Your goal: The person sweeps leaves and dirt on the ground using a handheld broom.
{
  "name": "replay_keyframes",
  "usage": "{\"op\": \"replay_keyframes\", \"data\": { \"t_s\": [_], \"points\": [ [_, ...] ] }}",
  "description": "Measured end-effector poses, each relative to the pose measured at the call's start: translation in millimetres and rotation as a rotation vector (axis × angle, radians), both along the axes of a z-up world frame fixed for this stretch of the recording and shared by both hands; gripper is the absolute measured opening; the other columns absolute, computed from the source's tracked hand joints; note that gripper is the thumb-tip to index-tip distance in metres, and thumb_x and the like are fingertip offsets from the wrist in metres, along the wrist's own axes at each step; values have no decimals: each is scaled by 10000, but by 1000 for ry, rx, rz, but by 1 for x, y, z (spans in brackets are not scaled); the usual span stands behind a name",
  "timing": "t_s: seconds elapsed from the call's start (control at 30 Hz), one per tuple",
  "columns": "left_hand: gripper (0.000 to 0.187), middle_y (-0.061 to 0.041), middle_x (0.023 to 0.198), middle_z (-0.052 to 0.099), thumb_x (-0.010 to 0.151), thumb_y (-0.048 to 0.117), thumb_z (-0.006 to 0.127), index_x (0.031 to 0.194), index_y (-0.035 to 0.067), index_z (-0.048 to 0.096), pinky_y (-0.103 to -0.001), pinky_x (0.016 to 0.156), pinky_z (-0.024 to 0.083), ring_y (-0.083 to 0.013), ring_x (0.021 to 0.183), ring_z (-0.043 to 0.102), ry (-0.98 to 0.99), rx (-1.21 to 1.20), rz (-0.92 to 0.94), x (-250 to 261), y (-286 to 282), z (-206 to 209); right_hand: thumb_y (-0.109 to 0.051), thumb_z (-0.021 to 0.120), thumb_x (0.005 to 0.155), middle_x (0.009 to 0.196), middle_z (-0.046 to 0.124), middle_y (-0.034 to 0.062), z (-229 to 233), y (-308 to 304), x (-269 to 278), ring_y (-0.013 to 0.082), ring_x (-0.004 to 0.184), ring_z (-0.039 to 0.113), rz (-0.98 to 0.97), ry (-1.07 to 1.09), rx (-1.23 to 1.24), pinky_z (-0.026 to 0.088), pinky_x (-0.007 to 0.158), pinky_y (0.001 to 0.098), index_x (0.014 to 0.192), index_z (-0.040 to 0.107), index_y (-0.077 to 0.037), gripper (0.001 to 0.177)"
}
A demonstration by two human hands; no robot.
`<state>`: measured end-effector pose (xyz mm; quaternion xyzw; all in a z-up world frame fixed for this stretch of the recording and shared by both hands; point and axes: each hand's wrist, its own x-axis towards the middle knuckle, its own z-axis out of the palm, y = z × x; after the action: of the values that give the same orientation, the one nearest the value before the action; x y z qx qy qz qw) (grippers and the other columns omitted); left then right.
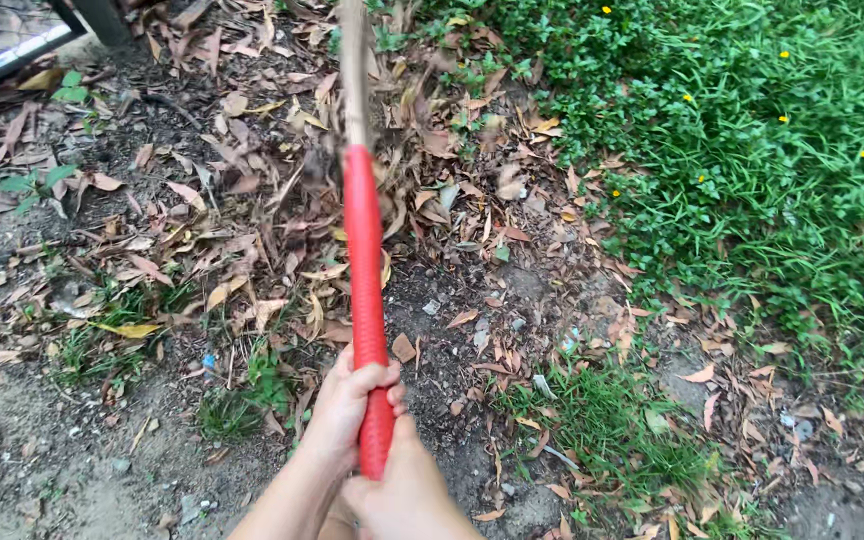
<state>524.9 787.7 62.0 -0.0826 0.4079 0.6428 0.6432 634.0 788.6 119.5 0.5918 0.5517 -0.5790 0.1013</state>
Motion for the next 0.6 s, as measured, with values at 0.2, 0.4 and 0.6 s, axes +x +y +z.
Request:
{"op": "replay_keyframes", "data": {
  "t_s": [0.2, 0.4, 0.6],
  "points": [
    [380, -89, 818, 567, 821, 16, 652, 1127, 73, 436, -382, 668, 568, -203, 697, 610, 51, -202, 269, 1, -43, 7, -81, 653, 681, 1063, 691, 147, 13, 30, 11, 221, 980, 712, 358, 254, -181, 553, 882, 298, 1331, 572, -33, 657],
    [243, -90, 766, 549, 872, 81, 623, 1028, 22, 446, -385, 675, 535, -215, 685, 577, -387, -441, 283, -1, -122, -116, -239, 670, 789, 923, 702, 95, -32, 6, -15, 231, 903, 684, 508, -23, -580, 500, 799, 337, 1125, 696, -62, 380],
    [250, -92, 725, 573, 839, 56, 671, 992, 3, 481, -364, 631, 534, -206, 644, 594, -231, -237, -105, 0, -51, -116, -180, 686, 706, 1015, 710, 142, -48, -6, -6, 297, 1020, 712, 364, -50, -104, 550, 934, 352, 1214, 648, -46, 527]
  ]
}}
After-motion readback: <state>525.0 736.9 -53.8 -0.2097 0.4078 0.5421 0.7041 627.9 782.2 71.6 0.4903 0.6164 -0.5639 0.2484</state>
